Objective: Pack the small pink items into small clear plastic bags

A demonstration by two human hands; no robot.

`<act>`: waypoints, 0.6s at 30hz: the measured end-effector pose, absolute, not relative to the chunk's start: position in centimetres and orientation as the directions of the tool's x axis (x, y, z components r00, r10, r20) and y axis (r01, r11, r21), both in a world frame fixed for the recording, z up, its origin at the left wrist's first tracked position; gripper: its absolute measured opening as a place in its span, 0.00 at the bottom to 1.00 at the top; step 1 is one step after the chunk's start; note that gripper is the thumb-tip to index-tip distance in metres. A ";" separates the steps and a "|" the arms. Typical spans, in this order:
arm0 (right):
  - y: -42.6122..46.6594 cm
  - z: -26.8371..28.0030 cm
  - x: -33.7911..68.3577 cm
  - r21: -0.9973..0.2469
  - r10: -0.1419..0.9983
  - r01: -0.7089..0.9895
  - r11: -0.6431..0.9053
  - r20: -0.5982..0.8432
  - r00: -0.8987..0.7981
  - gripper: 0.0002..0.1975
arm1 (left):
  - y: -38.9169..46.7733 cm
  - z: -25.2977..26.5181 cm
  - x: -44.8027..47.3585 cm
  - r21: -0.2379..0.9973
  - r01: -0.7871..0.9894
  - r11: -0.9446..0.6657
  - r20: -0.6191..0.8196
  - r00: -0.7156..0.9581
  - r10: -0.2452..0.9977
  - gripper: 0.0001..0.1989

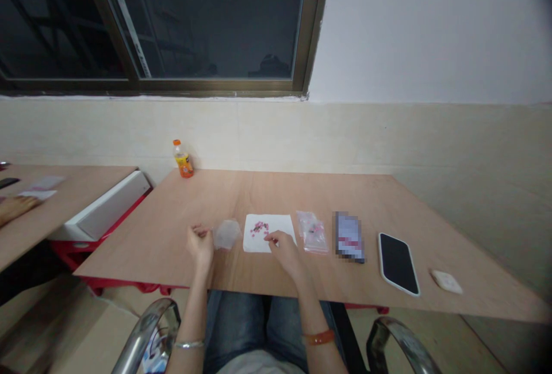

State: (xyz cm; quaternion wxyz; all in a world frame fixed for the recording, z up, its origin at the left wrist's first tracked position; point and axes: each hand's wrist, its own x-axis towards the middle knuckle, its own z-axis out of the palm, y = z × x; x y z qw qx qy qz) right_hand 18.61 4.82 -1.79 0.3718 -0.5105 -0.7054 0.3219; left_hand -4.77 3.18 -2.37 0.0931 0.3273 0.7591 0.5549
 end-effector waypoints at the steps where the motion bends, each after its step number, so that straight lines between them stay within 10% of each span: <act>1: 4.8 -1.6 18.5 -0.851 0.956 0.442 0.284 0.214 -0.202 0.12 | 3.4 -1.4 -4.6 0.918 0.376 0.124 0.237 -0.773 0.589 0.12; 8: 3.2 2.3 16.1 -0.933 0.935 0.142 0.331 0.303 -0.186 0.12 | 3.3 4.1 0.1 0.948 0.087 -0.305 0.259 -0.770 0.584 0.15; 18: 2.3 2.7 14.3 -0.947 0.941 -0.010 0.321 0.321 -0.104 0.12 | 2.0 4.3 4.7 0.952 -0.215 -0.218 0.084 -0.501 0.862 0.14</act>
